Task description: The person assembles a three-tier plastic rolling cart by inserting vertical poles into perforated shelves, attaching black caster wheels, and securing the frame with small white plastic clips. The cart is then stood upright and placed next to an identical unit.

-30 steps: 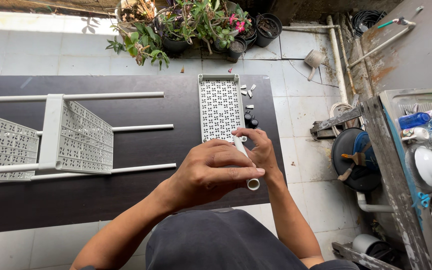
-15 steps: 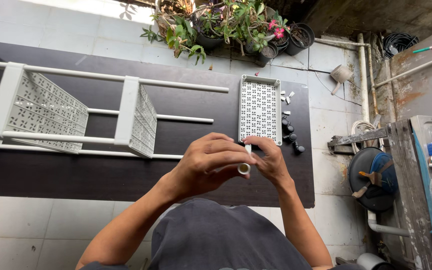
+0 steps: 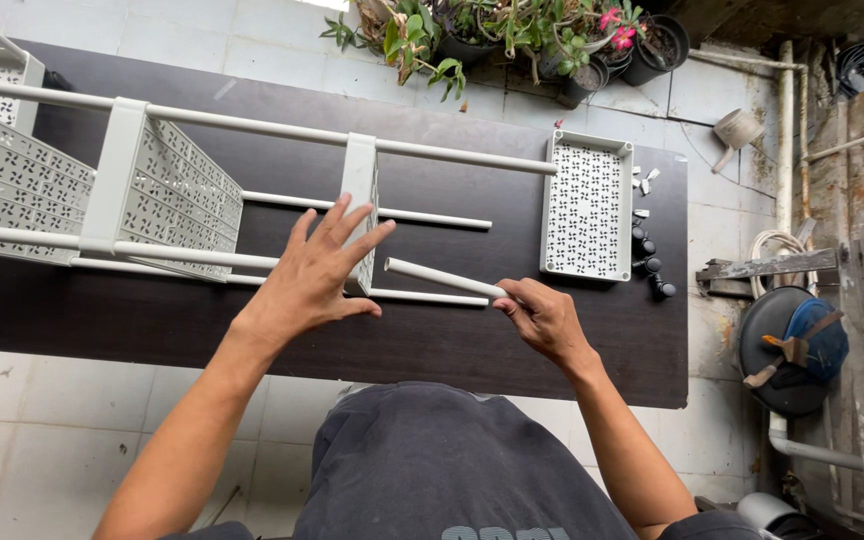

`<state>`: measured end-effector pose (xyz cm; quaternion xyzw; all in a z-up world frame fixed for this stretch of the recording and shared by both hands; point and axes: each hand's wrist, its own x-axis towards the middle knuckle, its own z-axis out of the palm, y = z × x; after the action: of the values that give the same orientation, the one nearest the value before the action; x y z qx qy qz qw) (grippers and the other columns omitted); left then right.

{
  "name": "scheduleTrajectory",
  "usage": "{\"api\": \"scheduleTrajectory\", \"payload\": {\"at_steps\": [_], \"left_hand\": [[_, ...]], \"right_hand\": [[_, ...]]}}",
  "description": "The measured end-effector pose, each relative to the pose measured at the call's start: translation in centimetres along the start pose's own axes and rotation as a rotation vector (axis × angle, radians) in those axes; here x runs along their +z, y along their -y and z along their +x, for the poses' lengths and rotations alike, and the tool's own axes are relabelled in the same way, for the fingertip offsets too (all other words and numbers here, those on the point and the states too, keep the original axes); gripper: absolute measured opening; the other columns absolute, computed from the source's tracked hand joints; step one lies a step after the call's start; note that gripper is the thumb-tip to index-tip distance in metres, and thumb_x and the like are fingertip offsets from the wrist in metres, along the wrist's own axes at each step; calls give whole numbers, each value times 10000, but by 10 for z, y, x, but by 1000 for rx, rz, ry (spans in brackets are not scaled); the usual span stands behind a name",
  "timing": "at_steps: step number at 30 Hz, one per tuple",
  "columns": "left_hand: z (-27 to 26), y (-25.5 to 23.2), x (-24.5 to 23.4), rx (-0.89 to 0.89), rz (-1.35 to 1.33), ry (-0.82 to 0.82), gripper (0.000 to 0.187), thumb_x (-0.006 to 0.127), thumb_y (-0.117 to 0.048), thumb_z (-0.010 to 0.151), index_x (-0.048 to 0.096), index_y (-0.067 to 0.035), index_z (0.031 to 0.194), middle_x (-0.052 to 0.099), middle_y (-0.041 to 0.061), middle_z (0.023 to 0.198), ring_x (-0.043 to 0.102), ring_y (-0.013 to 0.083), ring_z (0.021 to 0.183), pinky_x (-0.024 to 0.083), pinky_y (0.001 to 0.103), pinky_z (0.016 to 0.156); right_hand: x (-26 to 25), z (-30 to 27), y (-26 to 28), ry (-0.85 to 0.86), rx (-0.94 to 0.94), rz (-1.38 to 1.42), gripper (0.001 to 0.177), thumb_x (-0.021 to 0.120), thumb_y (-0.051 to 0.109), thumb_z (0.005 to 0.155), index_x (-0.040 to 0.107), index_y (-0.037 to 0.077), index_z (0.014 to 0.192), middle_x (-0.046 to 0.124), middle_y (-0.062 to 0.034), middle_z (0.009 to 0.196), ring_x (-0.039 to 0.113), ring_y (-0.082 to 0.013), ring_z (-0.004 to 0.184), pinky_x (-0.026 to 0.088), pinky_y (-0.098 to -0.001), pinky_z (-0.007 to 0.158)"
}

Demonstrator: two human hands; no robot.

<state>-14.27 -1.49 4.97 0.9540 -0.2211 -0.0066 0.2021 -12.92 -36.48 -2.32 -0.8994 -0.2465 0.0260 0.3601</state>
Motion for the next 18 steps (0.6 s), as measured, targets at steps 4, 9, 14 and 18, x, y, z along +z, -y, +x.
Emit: {"api": "scheduleTrajectory", "payload": {"at_steps": [4,9,14,18], "left_hand": [[1,28,3,-41,122,195,1234,898,-599,541,262,-283,1550,109,139,1656,55,376,1535,116,658,1206],[15,47,9,140,209,262,1143,848,-612,619,284,-292,1560,82,128,1675,10,339,1538,57,627,1235],[30,49,11,237,168,335,952,862,-551,633,450,-246,1436,106,140,1664,7,339,1532,77,610,1249],[34,49,9,247,82,356,707,873,-484,682,585,-145,1231,171,180,1638,12,396,1529,136,643,1220]], "right_hand": [[16,5,8,-9,-76,-71,264,704,331,944,717,94,1061,585,-7,689,528,-154,561,428,-337,512],[30,6,7,28,-61,-59,262,685,359,946,727,116,1035,583,3,673,529,-144,548,428,-323,489],[29,5,9,30,-145,-204,261,654,359,976,710,110,1032,571,15,657,521,-128,524,411,-311,453],[15,12,12,-27,-305,-450,294,632,384,999,687,97,970,515,8,616,489,-122,489,387,-300,416]]}}
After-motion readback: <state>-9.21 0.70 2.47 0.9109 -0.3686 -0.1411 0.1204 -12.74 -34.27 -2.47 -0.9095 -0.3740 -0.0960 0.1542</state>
